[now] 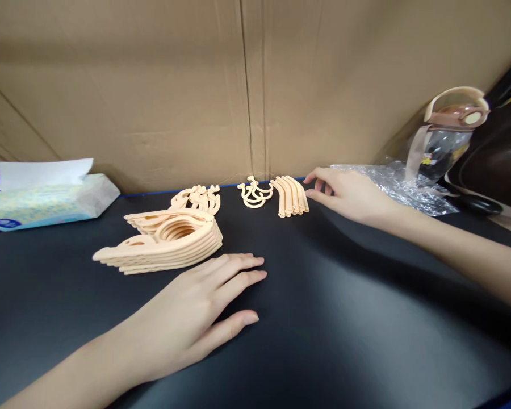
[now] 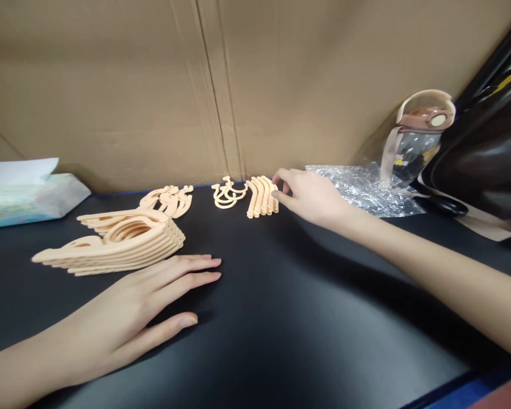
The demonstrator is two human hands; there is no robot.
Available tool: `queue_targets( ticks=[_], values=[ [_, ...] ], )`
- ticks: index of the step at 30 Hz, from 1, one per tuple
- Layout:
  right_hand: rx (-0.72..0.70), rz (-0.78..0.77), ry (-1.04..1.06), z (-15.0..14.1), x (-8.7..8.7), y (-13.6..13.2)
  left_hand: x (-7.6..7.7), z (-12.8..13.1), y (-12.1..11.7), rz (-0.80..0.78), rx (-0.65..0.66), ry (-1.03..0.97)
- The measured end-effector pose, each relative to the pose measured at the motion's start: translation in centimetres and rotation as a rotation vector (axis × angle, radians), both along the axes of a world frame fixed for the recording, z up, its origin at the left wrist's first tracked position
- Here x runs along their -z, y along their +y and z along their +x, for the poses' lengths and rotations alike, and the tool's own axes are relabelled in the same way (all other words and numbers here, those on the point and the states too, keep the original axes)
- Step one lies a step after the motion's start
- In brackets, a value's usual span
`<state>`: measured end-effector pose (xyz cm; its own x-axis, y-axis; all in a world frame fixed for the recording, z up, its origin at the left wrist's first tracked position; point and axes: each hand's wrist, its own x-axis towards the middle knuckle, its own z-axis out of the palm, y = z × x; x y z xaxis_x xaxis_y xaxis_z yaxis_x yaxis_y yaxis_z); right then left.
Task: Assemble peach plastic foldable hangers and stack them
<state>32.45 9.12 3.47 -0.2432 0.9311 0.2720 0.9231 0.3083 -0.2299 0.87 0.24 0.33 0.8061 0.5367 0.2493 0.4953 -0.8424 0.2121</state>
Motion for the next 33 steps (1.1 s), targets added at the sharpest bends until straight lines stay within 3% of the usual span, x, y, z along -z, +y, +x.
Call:
queue_targets(
  ticks=[10, 18, 33],
  values=[
    [0.116, -0.158, -0.069, -0.5, 0.9, 6.0, 0.1, 0.0, -0.1, 0.022, -0.019, 0.022],
    [0.110, -0.231, 0.002, -1.3, 1.2, 6.1, 0.3, -0.1, 0.2, 0.039, 0.008, 0.009],
    [0.142, -0.128, -0.063, -1.4, 1.6, 6.0, 0.2, -0.2, 0.1, 0.049, 0.008, 0.035]
  ],
)
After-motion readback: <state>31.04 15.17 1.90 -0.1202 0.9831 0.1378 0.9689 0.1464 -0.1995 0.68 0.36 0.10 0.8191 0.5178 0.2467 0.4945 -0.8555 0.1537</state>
